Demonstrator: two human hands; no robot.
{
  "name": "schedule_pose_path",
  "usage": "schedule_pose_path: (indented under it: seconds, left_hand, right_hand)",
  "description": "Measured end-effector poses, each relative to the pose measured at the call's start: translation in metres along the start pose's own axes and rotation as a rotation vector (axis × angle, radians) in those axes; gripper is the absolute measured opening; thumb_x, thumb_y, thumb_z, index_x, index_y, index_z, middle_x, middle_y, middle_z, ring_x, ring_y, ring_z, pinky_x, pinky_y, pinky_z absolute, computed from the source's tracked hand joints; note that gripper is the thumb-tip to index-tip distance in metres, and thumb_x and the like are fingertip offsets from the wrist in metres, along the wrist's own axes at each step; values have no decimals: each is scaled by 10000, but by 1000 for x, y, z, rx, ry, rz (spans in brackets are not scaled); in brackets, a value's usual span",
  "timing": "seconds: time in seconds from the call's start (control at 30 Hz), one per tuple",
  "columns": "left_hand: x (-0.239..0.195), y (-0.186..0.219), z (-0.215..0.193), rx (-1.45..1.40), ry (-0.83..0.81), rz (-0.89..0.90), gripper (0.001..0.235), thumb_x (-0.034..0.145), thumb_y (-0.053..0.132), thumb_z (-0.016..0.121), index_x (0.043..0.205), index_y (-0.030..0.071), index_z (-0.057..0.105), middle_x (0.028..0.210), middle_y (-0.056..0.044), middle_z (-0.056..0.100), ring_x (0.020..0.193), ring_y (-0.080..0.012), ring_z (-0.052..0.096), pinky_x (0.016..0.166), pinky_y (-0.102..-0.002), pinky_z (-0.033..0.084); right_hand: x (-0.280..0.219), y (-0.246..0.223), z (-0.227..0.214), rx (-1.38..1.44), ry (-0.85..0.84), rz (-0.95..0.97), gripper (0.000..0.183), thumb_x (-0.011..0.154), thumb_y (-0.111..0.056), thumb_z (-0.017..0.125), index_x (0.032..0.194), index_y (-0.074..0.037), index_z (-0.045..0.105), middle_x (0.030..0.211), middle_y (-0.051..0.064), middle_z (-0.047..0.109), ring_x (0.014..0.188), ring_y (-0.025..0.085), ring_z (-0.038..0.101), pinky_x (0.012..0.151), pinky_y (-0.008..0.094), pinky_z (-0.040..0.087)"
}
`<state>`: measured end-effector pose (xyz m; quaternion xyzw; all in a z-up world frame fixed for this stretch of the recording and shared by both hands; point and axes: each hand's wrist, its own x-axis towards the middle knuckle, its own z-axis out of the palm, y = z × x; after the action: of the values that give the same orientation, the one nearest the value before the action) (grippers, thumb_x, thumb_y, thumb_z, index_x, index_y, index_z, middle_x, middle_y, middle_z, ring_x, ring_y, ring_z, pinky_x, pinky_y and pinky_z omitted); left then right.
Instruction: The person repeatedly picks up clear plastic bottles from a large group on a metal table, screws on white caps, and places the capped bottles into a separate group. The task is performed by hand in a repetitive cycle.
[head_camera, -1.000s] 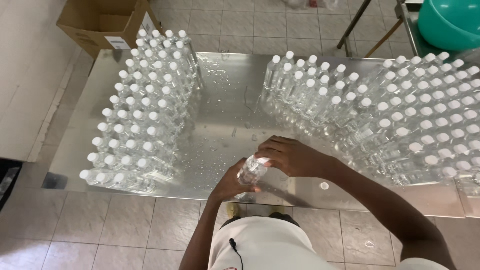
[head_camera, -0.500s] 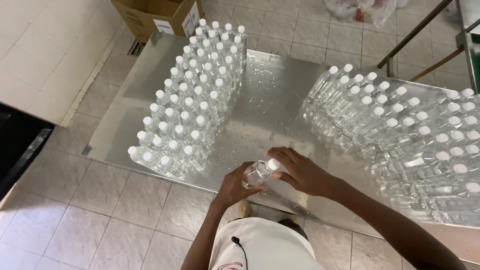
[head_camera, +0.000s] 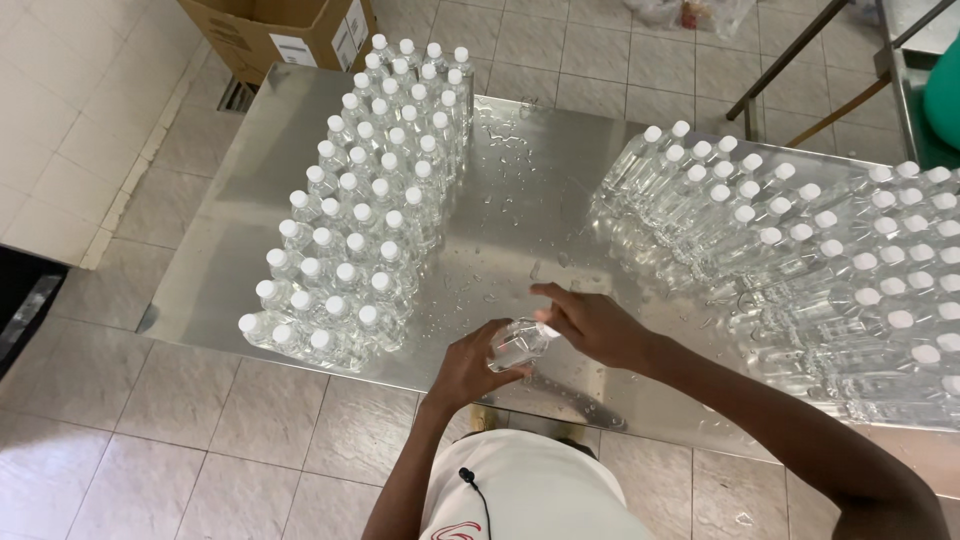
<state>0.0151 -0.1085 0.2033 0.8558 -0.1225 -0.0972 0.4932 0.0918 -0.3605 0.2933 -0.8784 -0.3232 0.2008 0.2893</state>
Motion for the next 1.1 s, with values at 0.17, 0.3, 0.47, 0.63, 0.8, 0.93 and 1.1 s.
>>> schedule_pose_path:
  seconds: [0.17,0.3,0.47,0.63,0.8,0.93,1.1]
  left_hand:
    - [-5,11,-14,-114,-120,-20,825,769,353,976,1483,145,618,1106,-216,796,932,-435,777,835,-557,614]
    - [-5,-8,2,84,-75,-50,850,782,447,949,1503,180,585,1173,-180,787,962,-390,783,837,-553,624]
    - [-15,-16,11,179,-37,-82,796,821,419,926,1499,185,580,1171,-143,775,1005,-348,785,867,-497,631]
    - [-26,16,-12,-409,-167,-161,807,810,202,935,1523,91,572,1194,-242,778,991,-382,779,916,-493,634]
    - [-28,32,-17,-463,-501,-3,795,790,451,922,1393,16,640,1267,-338,725,1199,-559,679,1099,-668,511]
    - [-30,17,10,-336,-281,-113,717,792,463,929,1353,98,673,1071,-248,791,1024,-480,756,967,-600,570]
    - [-39,13,38,-239,-102,-255,754,782,559,915,1392,192,665,1035,-193,790,933,-414,781,813,-503,573]
  right_hand:
    - [-6,31,20,-613,34,-493,364,1156,-244,487,1471,-86,577,1012,100,595,928,267,657,816,404,578]
    - [-6,29,45,53,34,66,377,1156,-244,373,1478,-158,549,598,27,571,539,200,560,615,386,521]
    - [4,43,54,203,-121,259,431,1137,-433,358,1457,-199,529,1076,152,600,960,355,573,829,486,538]
    - [4,72,57,-733,274,-525,546,1136,-643,352,1050,-172,615,737,47,582,623,185,638,564,295,559]
    - [1,91,76,-312,329,-789,438,1021,-486,538,682,-209,519,597,-13,416,481,206,507,451,317,453]
    - [9,104,85,80,186,-391,530,1134,-370,460,644,-170,428,496,12,368,413,185,409,414,309,402]
    - [14,99,74,88,-21,-57,654,1144,-462,374,593,-120,463,430,108,434,423,173,357,469,377,385]
